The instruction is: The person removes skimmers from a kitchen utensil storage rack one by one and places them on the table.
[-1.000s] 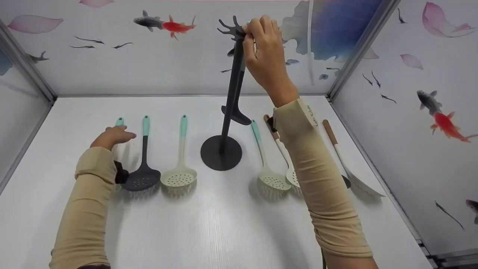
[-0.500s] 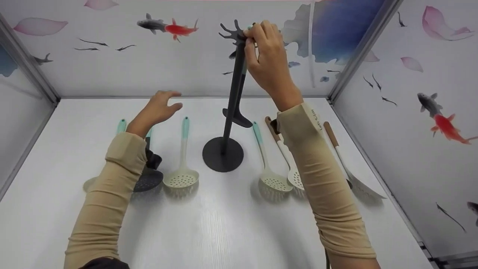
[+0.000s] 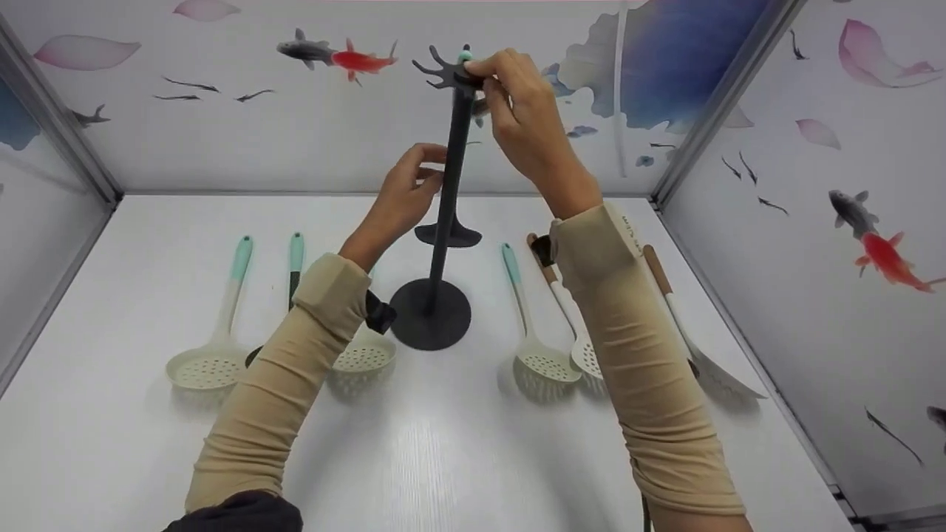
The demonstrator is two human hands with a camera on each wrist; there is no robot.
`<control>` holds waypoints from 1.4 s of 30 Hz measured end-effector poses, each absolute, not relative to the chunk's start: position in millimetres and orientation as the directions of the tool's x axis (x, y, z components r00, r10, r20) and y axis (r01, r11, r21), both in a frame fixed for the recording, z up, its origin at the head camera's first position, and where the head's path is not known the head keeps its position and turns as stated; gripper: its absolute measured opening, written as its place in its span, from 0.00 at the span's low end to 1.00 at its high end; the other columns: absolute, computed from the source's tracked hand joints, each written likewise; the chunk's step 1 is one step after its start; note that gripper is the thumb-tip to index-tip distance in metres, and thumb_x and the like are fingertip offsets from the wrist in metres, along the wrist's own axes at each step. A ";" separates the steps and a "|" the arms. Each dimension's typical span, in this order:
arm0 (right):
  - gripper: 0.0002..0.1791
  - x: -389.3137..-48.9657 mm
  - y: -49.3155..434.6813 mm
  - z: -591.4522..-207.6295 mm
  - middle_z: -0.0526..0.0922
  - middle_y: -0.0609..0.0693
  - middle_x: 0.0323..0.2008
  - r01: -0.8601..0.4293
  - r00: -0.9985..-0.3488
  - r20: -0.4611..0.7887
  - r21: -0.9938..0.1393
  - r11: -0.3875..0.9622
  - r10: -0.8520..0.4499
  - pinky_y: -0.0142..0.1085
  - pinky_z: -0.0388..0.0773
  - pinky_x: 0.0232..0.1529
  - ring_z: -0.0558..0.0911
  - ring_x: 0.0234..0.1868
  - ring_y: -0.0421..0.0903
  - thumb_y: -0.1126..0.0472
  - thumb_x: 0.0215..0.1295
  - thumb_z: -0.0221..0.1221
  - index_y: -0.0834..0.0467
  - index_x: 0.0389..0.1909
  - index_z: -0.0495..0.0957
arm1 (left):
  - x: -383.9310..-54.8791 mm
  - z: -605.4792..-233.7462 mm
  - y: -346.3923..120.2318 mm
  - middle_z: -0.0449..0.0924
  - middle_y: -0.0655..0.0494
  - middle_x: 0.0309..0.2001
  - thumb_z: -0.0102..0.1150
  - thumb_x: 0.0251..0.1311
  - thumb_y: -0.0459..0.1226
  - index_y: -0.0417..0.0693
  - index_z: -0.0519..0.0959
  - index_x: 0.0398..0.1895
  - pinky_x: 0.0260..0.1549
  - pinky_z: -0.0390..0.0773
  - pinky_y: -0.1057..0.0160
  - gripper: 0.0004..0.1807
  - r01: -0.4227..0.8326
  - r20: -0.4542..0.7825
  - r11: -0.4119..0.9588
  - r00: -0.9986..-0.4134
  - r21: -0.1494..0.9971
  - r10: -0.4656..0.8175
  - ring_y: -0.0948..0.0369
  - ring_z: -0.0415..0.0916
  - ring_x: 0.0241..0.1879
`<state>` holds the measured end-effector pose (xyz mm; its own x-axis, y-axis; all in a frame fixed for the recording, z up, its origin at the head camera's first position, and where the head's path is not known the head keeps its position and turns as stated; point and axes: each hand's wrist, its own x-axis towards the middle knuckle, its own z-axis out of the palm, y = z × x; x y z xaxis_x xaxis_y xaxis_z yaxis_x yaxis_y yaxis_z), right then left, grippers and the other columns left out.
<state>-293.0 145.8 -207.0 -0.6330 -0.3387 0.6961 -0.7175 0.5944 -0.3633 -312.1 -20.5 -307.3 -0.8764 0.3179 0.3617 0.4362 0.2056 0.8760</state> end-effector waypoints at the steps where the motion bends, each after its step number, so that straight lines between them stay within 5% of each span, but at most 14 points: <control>1: 0.16 -292.9 145.8 -206.3 0.75 0.59 0.44 -0.717 -0.642 0.687 -0.381 0.583 -0.341 0.29 0.68 0.49 0.70 0.46 0.47 0.66 0.72 0.40 0.64 0.49 0.75 | -312.4 -306.5 -18.9 0.67 0.48 0.59 0.41 0.68 0.33 0.42 0.65 0.58 0.57 0.69 0.63 0.17 0.433 0.371 0.192 -0.883 0.881 0.289 0.57 0.70 0.57; 8: 0.16 -297.9 156.1 -198.1 0.75 0.55 0.48 -0.686 -0.711 0.623 -0.517 0.512 -0.325 0.29 0.67 0.52 0.69 0.49 0.40 0.66 0.71 0.41 0.61 0.47 0.77 | -314.7 -302.8 -20.5 0.72 0.45 0.56 0.44 0.68 0.35 0.39 0.61 0.58 0.59 0.67 0.62 0.17 0.466 0.442 0.057 -0.866 0.883 0.235 0.56 0.71 0.56; 13: 0.15 -303.6 163.9 -195.9 0.77 0.54 0.49 -0.690 -0.723 0.591 -0.596 0.411 -0.357 0.32 0.68 0.58 0.73 0.51 0.41 0.68 0.71 0.40 0.64 0.44 0.77 | -315.5 -303.8 -20.0 0.75 0.45 0.51 0.47 0.66 0.33 0.39 0.65 0.59 0.55 0.69 0.62 0.19 0.476 0.447 0.087 -0.864 0.875 0.233 0.56 0.73 0.52; 18: 0.21 -296.0 163.7 -180.0 0.78 0.52 0.49 -0.544 -0.839 0.439 -0.675 0.498 -0.321 0.31 0.62 0.61 0.75 0.53 0.43 0.59 0.74 0.35 0.58 0.45 0.78 | -315.2 -305.6 -16.6 0.76 0.47 0.48 0.49 0.65 0.34 0.42 0.72 0.55 0.49 0.74 0.65 0.16 0.448 0.408 0.150 -0.882 0.881 0.237 0.58 0.75 0.48; 23: 0.23 -281.3 148.6 -165.1 0.76 0.54 0.48 -0.470 -0.868 0.392 -0.449 0.760 -0.306 0.36 0.66 0.54 0.71 0.51 0.46 0.45 0.66 0.45 0.59 0.45 0.76 | -315.1 -306.5 -16.8 0.78 0.44 0.45 0.49 0.65 0.32 0.42 0.73 0.54 0.46 0.77 0.65 0.15 0.440 0.406 0.126 -0.886 0.889 0.225 0.57 0.77 0.44; 26: 0.24 -277.2 139.9 -163.3 0.74 0.56 0.47 -0.472 -0.855 0.399 -0.335 0.816 -0.331 0.36 0.69 0.51 0.69 0.49 0.46 0.44 0.64 0.50 0.62 0.47 0.74 | -316.1 -306.4 -17.7 0.78 0.44 0.44 0.49 0.65 0.32 0.42 0.73 0.53 0.46 0.77 0.63 0.14 0.438 0.410 0.112 -0.887 0.892 0.212 0.56 0.77 0.42; 42: 0.22 -273.1 136.0 -170.3 0.71 0.55 0.50 -0.431 -0.882 0.367 -0.373 0.821 -0.296 0.32 0.68 0.52 0.67 0.50 0.44 0.53 0.64 0.46 0.61 0.54 0.68 | -317.8 -303.7 -15.1 0.79 0.47 0.42 0.49 0.64 0.30 0.45 0.74 0.51 0.42 0.78 0.65 0.13 0.428 0.415 0.150 -0.903 0.891 0.114 0.59 0.75 0.39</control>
<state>-273.1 136.0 -170.3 -0.8820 -0.2960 0.3667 -0.4309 0.8215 -0.3735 -317.8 -15.1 -303.7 -0.9028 0.1139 0.4147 0.4282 0.1496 0.8912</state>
